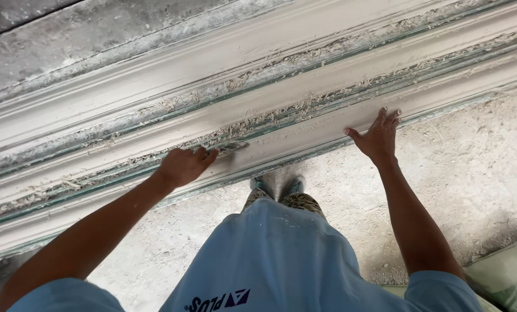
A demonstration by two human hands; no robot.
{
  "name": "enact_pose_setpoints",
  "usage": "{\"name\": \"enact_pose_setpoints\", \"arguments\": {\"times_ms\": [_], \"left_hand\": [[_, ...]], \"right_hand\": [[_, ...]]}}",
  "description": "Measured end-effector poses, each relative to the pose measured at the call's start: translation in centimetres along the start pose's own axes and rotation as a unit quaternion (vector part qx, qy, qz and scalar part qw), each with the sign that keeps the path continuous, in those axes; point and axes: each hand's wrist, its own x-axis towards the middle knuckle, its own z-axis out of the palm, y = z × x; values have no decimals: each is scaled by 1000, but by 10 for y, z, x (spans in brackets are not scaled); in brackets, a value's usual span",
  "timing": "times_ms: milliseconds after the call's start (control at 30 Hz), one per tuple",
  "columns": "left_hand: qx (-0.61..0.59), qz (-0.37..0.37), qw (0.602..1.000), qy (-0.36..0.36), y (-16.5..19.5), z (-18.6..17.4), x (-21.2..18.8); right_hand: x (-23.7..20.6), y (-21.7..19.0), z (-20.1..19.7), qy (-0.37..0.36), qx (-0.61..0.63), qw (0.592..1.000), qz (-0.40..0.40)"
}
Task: The person uses a small scraper to remove dried plaster residue from the grooves of decorative gypsum cornice moldings laid on the workshop floor, working along the lengths of the pieces and repositioning the moldings to reach new sections.
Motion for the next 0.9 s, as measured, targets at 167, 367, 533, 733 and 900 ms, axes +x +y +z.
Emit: {"name": "enact_pose_setpoints", "arguments": {"times_ms": [167, 367, 533, 733, 900], "left_hand": [[-69, 86, 960, 257, 55, -33, 160], [-95, 44, 989, 107, 84, -60, 269], [-129, 20, 990, 57, 48, -26, 156], [-53, 25, 994, 90, 13, -5, 55], [-95, 106, 975, 170, 67, -58, 193]], "right_hand": [[4, -10, -8, -25, 5, 999, 28], [1, -23, -26, -55, 6, 996, 71], [-8, -22, -26, -27, 0, 998, 58], [-6, -13, -13, 38, 10, 999, 19], [-6, -19, -14, 10, 34, 997, 69]]}}
